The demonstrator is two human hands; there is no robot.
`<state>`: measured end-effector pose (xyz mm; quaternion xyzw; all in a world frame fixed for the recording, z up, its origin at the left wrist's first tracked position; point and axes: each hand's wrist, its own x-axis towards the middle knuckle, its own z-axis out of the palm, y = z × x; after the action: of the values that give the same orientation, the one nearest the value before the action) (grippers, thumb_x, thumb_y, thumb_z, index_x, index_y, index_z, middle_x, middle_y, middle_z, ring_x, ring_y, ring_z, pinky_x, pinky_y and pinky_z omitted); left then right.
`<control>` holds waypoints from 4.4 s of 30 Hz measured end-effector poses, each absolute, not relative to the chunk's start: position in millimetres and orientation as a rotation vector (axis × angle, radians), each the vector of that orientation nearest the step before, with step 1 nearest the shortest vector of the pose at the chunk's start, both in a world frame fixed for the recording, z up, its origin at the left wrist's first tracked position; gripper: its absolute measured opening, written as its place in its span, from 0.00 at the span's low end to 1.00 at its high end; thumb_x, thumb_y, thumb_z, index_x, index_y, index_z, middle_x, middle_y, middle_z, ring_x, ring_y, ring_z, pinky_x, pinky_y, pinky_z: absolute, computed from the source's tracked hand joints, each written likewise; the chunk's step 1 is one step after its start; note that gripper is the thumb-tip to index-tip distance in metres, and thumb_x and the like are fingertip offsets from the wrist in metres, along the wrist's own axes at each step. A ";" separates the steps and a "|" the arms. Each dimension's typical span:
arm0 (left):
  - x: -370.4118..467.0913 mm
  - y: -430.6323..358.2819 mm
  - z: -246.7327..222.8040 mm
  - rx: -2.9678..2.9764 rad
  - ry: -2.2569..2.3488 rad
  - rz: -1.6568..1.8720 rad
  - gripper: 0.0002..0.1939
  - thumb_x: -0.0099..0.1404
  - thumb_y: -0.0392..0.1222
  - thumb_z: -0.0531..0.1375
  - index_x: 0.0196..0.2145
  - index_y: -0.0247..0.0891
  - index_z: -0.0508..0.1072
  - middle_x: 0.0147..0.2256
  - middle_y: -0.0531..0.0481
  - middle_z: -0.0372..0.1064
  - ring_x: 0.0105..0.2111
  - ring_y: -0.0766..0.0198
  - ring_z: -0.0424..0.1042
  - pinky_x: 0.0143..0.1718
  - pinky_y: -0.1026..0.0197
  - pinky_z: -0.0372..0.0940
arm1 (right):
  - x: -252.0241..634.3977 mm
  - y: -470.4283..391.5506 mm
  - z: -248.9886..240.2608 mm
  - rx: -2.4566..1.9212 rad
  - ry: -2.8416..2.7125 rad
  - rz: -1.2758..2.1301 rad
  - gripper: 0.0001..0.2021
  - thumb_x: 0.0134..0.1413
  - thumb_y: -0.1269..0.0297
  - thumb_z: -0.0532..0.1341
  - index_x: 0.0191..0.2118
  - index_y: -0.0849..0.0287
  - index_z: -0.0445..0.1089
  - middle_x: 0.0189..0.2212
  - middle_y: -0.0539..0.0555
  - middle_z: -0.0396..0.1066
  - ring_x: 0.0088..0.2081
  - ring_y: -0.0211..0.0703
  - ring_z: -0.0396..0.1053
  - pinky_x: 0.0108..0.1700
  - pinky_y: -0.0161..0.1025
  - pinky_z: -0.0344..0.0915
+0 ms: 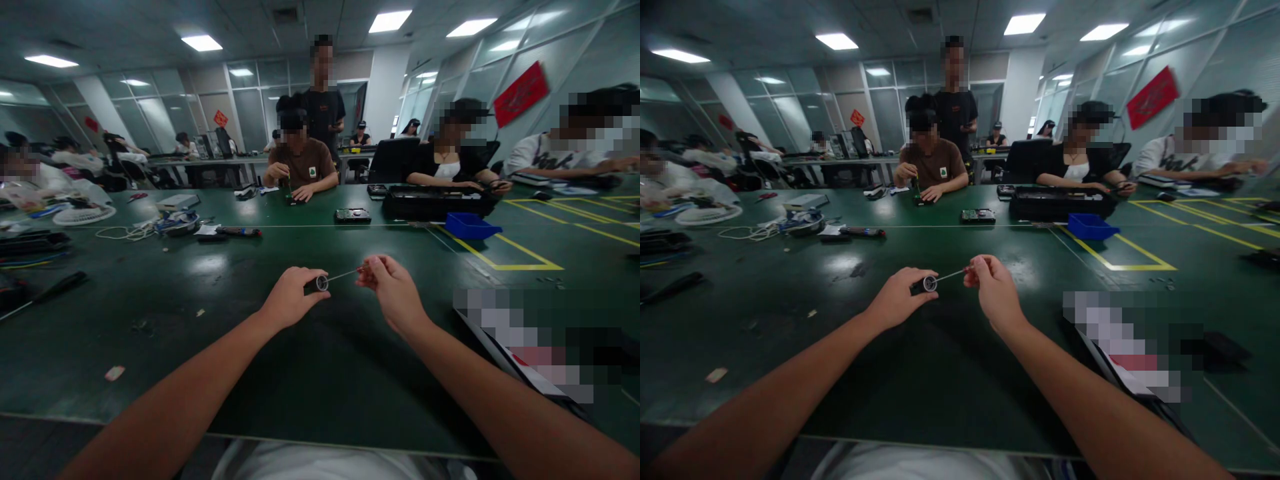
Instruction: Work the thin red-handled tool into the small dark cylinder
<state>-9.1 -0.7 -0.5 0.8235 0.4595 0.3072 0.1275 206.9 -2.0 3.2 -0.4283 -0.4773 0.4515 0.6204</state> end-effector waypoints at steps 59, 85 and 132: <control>-10.0 -0.6 -2.7 2.349 1.362 0.826 0.20 0.63 0.43 0.68 0.53 0.43 0.75 0.45 0.48 0.76 0.46 0.54 0.71 0.49 0.52 0.64 | 210.6 -24.3 19.0 -1.195 -1.813 0.473 0.15 0.69 0.57 0.49 0.45 0.53 0.72 0.28 0.51 0.73 0.30 0.46 0.72 0.33 0.42 0.62; -8.9 0.2 -1.1 2.373 1.354 0.827 0.20 0.64 0.45 0.67 0.53 0.43 0.75 0.45 0.48 0.76 0.45 0.54 0.70 0.50 0.51 0.63 | 203.7 -3.8 0.5 -0.990 -1.147 1.016 0.14 0.57 0.50 0.63 0.35 0.56 0.69 0.30 0.51 0.72 0.30 0.41 0.71 0.36 0.43 0.71; -10.0 -0.4 -2.6 2.400 1.303 0.870 0.20 0.64 0.43 0.67 0.53 0.43 0.75 0.47 0.48 0.75 0.47 0.55 0.70 0.50 0.51 0.63 | 204.3 -8.3 6.9 -0.984 -1.179 1.053 0.11 0.57 0.52 0.64 0.35 0.56 0.70 0.30 0.52 0.73 0.33 0.44 0.71 0.41 0.46 0.72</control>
<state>-10.0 -0.4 -2.6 0.8294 0.4502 0.3008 0.1374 204.3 -8.3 6.9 -0.4239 -0.5081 0.4535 0.5970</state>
